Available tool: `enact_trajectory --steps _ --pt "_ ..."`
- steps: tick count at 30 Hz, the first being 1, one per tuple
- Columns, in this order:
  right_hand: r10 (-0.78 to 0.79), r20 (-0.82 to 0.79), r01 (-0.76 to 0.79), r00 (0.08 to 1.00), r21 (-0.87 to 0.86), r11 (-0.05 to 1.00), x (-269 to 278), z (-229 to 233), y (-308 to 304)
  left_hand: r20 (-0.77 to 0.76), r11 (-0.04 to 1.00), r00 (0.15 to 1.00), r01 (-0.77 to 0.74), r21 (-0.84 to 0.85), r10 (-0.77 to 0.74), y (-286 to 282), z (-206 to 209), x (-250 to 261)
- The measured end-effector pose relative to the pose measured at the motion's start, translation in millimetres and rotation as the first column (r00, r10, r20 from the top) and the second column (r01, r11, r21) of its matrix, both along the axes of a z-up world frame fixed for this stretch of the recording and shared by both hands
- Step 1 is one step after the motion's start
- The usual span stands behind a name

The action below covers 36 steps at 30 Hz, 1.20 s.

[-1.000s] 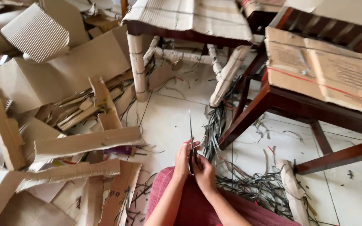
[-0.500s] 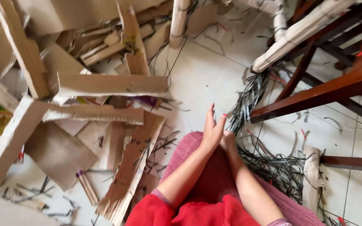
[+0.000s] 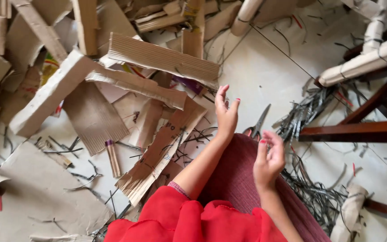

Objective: Wrapping and tying string around cardboard-protected chair legs to secure the packaging.

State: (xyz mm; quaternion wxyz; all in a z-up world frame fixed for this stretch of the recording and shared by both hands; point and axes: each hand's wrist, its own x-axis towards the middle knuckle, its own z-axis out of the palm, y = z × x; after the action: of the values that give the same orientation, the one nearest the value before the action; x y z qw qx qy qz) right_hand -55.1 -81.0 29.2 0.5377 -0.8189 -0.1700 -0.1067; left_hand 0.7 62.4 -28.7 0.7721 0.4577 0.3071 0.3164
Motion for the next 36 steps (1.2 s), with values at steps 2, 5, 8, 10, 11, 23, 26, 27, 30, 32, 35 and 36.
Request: enact_trajectory --steps 2,5,8,10,11,23,26,27,30,32,35,36 --pt "0.059 0.037 -0.061 0.998 0.055 0.997 -16.0 4.0 13.3 -0.07 0.998 0.996 -0.056 0.033 0.058 23.7 -3.4 -5.2" --pt "0.257 0.385 -0.209 0.886 -0.163 0.964 -14.0 -3.0 24.3 -0.061 0.99 0.99 -0.12 0.078 0.125 51.1 -4.7 -12.0" --pt "0.263 0.397 -0.203 0.879 -0.187 0.961 -5.6 -9.6 19.1 -0.107 0.984 0.981 -0.15 0.099 0.161 57.5 -28.2 -17.0" --pt "0.245 0.323 -0.203 0.914 -0.157 0.966 -4.8 -12.2 16.9 -0.162 0.982 0.97 -0.166 0.094 0.179 60.3 -42.5 -22.6" --pt "0.248 0.333 -0.204 0.91 -0.161 0.966 -0.1 -14.7 18.1 -0.151 0.981 0.972 -0.17 0.09 0.182 63.5 -36.9 -16.7" --pt "0.301 0.381 -0.231 0.874 -0.219 0.948 -2.0 -15.3 15.2 -0.469 0.969 0.876 -0.203 -0.14 0.115 135.1 -133.8 84.0" --pt "0.294 0.391 -0.22 0.872 -0.224 0.949 -4.9 -12.0 17.6 -0.573 0.977 0.813 -0.19 -0.093 0.104 154.4 -163.0 94.1" --pt "0.298 0.391 -0.222 0.871 -0.227 0.948 -4.4 -12.5 18.2 -0.579 0.984 0.808 -0.17 -0.05 0.11 163.9 -185.7 101.0" --pt "0.286 0.384 -0.208 0.878 -0.232 0.95 -2.2 -19.0 15.3 -0.519 0.98 0.833 -0.192 0.053 0.191 157.3 -168.9 79.5" --pt "0.27 0.377 -0.195 0.886 -0.225 0.955 -0.4 -23.8 14.7 -0.448 0.963 0.853 -0.241 0.116 0.268 144.2 -120.2 49.1" --pt "0.242 0.375 -0.168 0.895 -0.22 0.961 -1.5 -23.7 16.6 -0.232 0.908 0.893 -0.324 0.267 0.387 119.7 -57.3 14.8" --pt "0.229 0.366 -0.163 0.902 -0.202 0.966 -3.7 -20.0 17.3 -0.118 0.899 0.915 -0.343 0.273 0.385 109.3 -52.8 10.6"
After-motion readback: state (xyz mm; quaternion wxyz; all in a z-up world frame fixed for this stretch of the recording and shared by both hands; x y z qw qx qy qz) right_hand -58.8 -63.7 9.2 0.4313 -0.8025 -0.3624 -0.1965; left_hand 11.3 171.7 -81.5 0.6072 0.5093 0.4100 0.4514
